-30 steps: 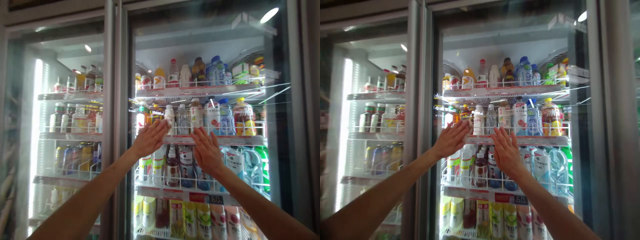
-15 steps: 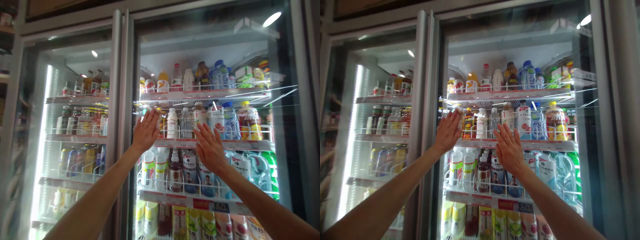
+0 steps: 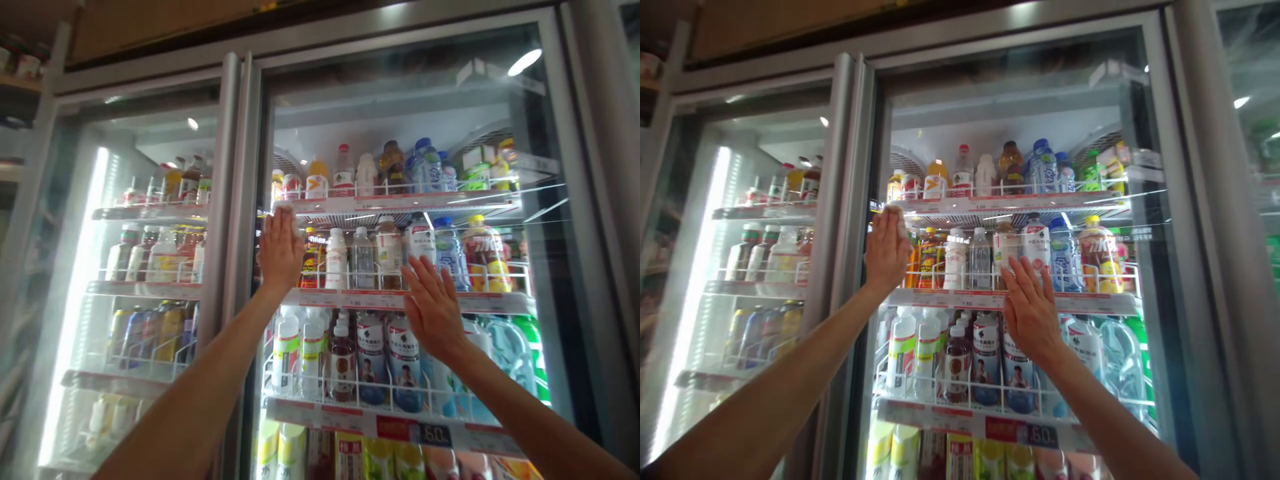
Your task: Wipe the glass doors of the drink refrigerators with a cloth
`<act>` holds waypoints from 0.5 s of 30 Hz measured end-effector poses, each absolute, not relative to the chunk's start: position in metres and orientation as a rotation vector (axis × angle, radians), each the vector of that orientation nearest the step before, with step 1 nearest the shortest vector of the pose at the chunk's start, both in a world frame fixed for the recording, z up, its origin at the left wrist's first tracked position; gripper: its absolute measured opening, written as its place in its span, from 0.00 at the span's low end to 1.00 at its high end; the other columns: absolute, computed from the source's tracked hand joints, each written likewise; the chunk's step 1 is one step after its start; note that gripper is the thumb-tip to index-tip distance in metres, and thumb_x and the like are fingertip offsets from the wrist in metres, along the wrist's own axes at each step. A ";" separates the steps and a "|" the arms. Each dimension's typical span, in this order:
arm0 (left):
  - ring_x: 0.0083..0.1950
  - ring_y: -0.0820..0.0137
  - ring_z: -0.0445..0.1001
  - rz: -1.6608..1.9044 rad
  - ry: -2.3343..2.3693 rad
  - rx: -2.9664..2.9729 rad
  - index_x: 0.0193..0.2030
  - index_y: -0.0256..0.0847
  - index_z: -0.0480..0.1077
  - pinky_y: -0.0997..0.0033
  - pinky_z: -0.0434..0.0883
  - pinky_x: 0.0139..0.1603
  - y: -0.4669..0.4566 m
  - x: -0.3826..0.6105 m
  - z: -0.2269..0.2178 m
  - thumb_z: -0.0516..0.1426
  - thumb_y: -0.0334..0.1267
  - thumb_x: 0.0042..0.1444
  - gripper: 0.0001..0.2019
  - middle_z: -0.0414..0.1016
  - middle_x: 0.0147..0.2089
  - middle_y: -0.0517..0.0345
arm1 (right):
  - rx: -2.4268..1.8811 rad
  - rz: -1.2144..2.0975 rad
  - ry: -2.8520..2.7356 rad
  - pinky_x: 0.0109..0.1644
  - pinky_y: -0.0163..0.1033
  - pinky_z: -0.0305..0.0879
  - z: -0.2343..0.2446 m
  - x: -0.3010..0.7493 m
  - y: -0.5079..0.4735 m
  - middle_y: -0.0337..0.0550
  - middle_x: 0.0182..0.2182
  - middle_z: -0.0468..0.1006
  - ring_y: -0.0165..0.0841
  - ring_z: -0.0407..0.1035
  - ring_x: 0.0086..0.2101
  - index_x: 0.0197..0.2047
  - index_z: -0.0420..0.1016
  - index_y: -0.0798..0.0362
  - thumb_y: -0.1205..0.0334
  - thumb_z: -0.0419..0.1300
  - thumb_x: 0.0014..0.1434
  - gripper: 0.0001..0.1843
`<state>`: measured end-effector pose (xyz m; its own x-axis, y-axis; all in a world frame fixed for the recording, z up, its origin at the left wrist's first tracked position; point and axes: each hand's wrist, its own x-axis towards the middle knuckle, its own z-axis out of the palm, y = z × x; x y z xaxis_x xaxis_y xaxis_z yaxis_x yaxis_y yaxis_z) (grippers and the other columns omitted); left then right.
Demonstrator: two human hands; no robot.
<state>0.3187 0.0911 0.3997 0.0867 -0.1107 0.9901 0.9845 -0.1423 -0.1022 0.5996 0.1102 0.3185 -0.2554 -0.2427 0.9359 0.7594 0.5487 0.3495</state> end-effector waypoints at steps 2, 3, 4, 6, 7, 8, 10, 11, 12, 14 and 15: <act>0.71 0.59 0.37 -1.418 -1.083 -1.203 0.68 0.39 0.41 0.45 0.45 0.68 0.096 0.329 0.410 0.43 0.43 0.61 0.30 0.42 0.71 0.50 | -0.456 -1.001 -1.538 0.66 0.56 0.44 0.320 0.603 0.111 0.41 0.65 0.52 0.40 0.47 0.64 0.68 0.39 0.44 0.68 0.48 0.60 0.36; 0.71 0.58 0.35 -1.433 -1.115 -1.212 0.68 0.38 0.40 0.45 0.45 0.68 0.099 0.343 0.412 0.43 0.43 0.61 0.30 0.40 0.71 0.50 | -0.447 -0.986 -1.532 0.66 0.56 0.44 0.322 0.602 0.110 0.42 0.65 0.53 0.40 0.47 0.64 0.68 0.39 0.44 0.68 0.48 0.60 0.36; 0.71 0.58 0.34 -1.427 -1.131 -1.248 0.69 0.38 0.38 0.44 0.45 0.68 0.102 0.360 0.411 0.42 0.43 0.62 0.30 0.38 0.71 0.50 | -0.431 -0.963 -1.531 0.66 0.56 0.45 0.325 0.599 0.108 0.42 0.65 0.53 0.40 0.47 0.63 0.68 0.40 0.44 0.68 0.48 0.61 0.35; 0.71 0.60 0.32 -1.418 -1.100 -1.353 0.69 0.40 0.34 0.44 0.45 0.68 0.107 0.397 0.409 0.40 0.42 0.63 0.30 0.35 0.72 0.52 | -0.377 -0.882 -1.543 0.65 0.55 0.47 0.333 0.587 0.104 0.42 0.64 0.54 0.38 0.48 0.63 0.68 0.41 0.43 0.68 0.46 0.61 0.33; 0.71 0.60 0.32 -1.448 -1.061 -1.390 0.69 0.42 0.32 0.44 0.46 0.68 0.109 0.413 0.408 0.40 0.42 0.63 0.30 0.35 0.72 0.54 | -0.332 -0.830 -1.553 0.65 0.53 0.50 0.339 0.578 0.101 0.42 0.64 0.54 0.37 0.49 0.63 0.68 0.41 0.43 0.68 0.45 0.62 0.33; 0.71 0.61 0.33 -1.492 -1.017 -1.419 0.69 0.45 0.31 0.44 0.47 0.68 0.110 0.424 0.407 0.40 0.41 0.63 0.29 0.35 0.72 0.55 | -0.278 -0.778 -1.561 0.64 0.51 0.52 0.345 0.569 0.099 0.42 0.64 0.54 0.35 0.49 0.63 0.67 0.42 0.43 0.68 0.44 0.62 0.32; 0.71 0.63 0.37 -1.586 -0.931 -1.471 0.68 0.48 0.28 0.47 0.51 0.68 0.109 0.430 0.406 0.41 0.40 0.63 0.30 0.37 0.72 0.57 | -0.177 -0.698 -1.569 0.63 0.47 0.56 0.360 0.547 0.096 0.44 0.63 0.57 0.32 0.51 0.62 0.67 0.43 0.46 0.67 0.42 0.63 0.30; 0.71 0.65 0.40 -1.608 -0.894 -1.511 0.68 0.49 0.27 0.50 0.54 0.68 0.107 0.424 0.405 0.41 0.40 0.64 0.30 0.38 0.72 0.56 | -0.155 -0.678 -1.572 0.62 0.45 0.57 0.367 0.536 0.095 0.45 0.62 0.59 0.31 0.52 0.62 0.67 0.45 0.48 0.67 0.41 0.63 0.29; 0.70 0.66 0.44 -1.606 -0.861 -1.559 0.68 0.49 0.27 0.53 0.56 0.67 0.105 0.415 0.404 0.40 0.39 0.64 0.30 0.40 0.71 0.55 | -0.161 -0.677 -1.578 0.61 0.45 0.58 0.374 0.525 0.095 0.45 0.61 0.62 0.31 0.54 0.61 0.66 0.47 0.50 0.66 0.41 0.64 0.27; 0.68 0.68 0.52 -1.571 -0.807 -1.610 0.68 0.47 0.29 0.58 0.60 0.65 0.098 0.387 0.399 0.40 0.38 0.64 0.29 0.46 0.70 0.52 | -0.253 -0.720 -1.591 0.61 0.48 0.57 0.388 0.502 0.095 0.45 0.58 0.66 0.34 0.56 0.60 0.64 0.54 0.50 0.63 0.41 0.64 0.25; 0.67 0.68 0.53 -1.557 -0.789 -1.587 0.68 0.47 0.32 0.59 0.61 0.64 0.095 0.372 0.396 0.40 0.38 0.64 0.28 0.48 0.69 0.51 | -0.322 -0.753 -1.591 0.60 0.50 0.55 0.394 0.491 0.095 0.45 0.57 0.67 0.36 0.56 0.59 0.62 0.57 0.50 0.61 0.42 0.64 0.24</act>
<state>0.3721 0.0948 0.3958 0.0644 -0.0806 0.9947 0.8501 -0.5176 -0.0970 0.4912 0.0952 0.3938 -0.1777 -0.2157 0.9601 0.6052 0.7454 0.2795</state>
